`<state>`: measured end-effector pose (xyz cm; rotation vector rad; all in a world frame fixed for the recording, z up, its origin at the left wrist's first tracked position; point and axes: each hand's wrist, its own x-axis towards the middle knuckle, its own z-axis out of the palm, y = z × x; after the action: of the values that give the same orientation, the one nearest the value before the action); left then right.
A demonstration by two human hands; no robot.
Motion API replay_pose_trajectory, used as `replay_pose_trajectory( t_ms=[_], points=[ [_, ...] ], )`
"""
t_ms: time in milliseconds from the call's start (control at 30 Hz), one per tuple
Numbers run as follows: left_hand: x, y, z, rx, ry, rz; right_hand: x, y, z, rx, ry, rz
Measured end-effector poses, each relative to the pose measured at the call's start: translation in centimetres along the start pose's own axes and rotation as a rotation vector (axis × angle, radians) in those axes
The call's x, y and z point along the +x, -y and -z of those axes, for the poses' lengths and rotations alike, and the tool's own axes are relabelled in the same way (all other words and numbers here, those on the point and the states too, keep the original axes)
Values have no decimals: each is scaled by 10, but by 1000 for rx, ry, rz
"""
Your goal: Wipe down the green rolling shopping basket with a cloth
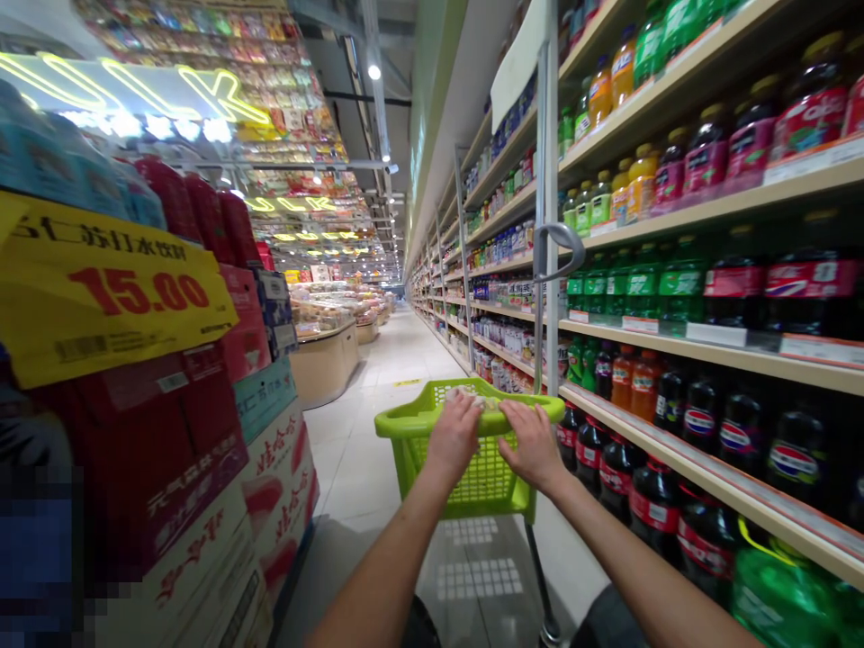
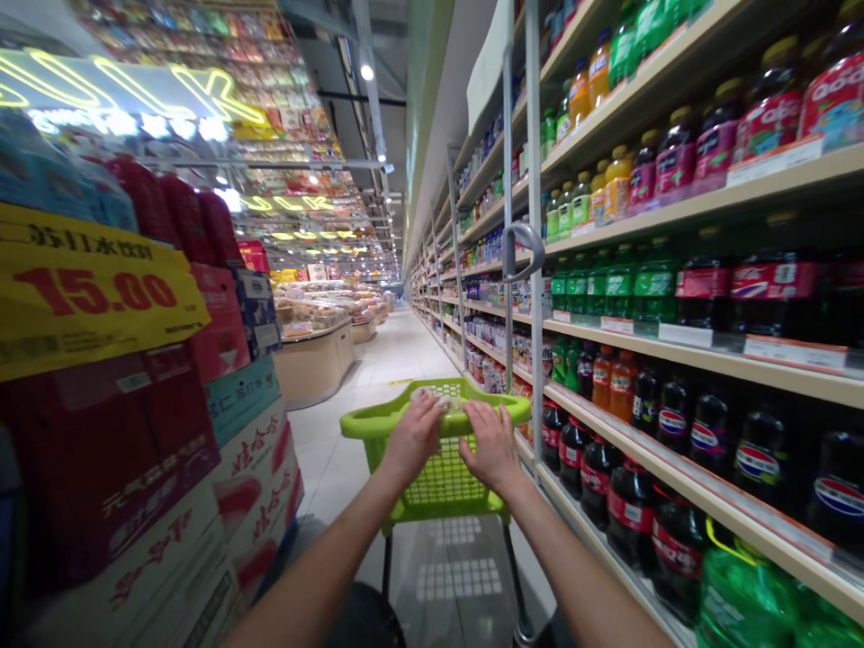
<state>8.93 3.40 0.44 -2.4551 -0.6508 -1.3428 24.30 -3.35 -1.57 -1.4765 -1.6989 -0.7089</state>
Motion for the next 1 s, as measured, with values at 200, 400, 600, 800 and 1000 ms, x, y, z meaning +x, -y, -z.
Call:
replay_pose_trajectory(
  t_ms=[200, 400, 600, 800, 1000],
  points=[
    [-24, 50, 40, 73, -114, 245, 0, 3, -2, 9, -15, -23],
    [11, -16, -7, -16, -17, 15, -3, 4, -3, -15, -23, 7],
    [-7, 27, 25, 67, -41, 91, -3, -2, 2, -5, -21, -4],
    [-17, 39, 31, 72, -152, 189, -3, 6, -1, -2, -50, -13],
    [9, -11, -4, 11, -49, -20, -4, 2, 1, -29, -21, 18]
  ],
)
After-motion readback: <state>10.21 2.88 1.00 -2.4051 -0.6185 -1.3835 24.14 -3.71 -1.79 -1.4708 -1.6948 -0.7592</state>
